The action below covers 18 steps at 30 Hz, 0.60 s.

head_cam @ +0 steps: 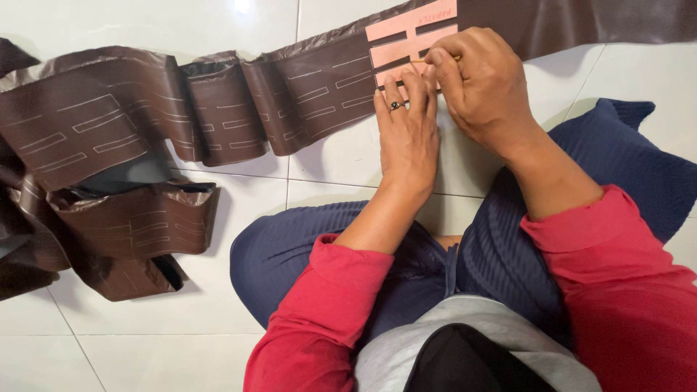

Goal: The person sits on the floor and uses a pink stencil and a pencil to mark a long piece of brown fabric. They repeatedly position the stencil, trace its outline, and move it along the fabric to create a series of identical marks.

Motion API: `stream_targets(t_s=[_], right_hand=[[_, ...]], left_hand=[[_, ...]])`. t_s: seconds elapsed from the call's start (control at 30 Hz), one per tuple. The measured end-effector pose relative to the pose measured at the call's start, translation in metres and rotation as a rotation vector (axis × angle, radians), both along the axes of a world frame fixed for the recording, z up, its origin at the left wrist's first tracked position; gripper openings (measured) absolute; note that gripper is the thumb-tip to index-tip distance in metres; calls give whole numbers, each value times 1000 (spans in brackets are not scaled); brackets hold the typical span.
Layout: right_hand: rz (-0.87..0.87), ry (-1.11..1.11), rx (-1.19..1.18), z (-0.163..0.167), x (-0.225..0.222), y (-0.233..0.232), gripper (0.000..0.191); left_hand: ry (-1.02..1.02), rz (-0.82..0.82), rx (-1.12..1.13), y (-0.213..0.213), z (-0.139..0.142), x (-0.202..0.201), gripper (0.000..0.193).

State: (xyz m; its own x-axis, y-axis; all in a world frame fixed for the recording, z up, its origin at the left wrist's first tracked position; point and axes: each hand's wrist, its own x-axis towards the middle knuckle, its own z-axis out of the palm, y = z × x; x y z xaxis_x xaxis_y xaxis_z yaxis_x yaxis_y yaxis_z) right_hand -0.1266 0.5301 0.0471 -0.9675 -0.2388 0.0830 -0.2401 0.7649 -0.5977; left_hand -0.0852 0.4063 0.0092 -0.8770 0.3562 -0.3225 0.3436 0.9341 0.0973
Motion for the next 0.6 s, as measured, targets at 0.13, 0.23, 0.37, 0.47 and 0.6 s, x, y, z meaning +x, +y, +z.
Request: stream_targets(t_s=[0.13,0.23,0.37,0.47,0.6], right_hand=[[-18,24,-18,-2,1,-4,10],[-17,46,-39,-2,0,-4,9],[-19,27,-54,-2,0,-7,9],[31,39,-64,-3,1,-8,10],[-45,14,-68,3,5,2,18]], left_hand=[[-2,-4,-10,2,-3,1,77],[2,4,5,2,-4,1,77],[4,-6,-10,2,-4,1,73],[30,-40,-64,2,-3,0,68],[31,-4,17,1,-1,-1,64]])
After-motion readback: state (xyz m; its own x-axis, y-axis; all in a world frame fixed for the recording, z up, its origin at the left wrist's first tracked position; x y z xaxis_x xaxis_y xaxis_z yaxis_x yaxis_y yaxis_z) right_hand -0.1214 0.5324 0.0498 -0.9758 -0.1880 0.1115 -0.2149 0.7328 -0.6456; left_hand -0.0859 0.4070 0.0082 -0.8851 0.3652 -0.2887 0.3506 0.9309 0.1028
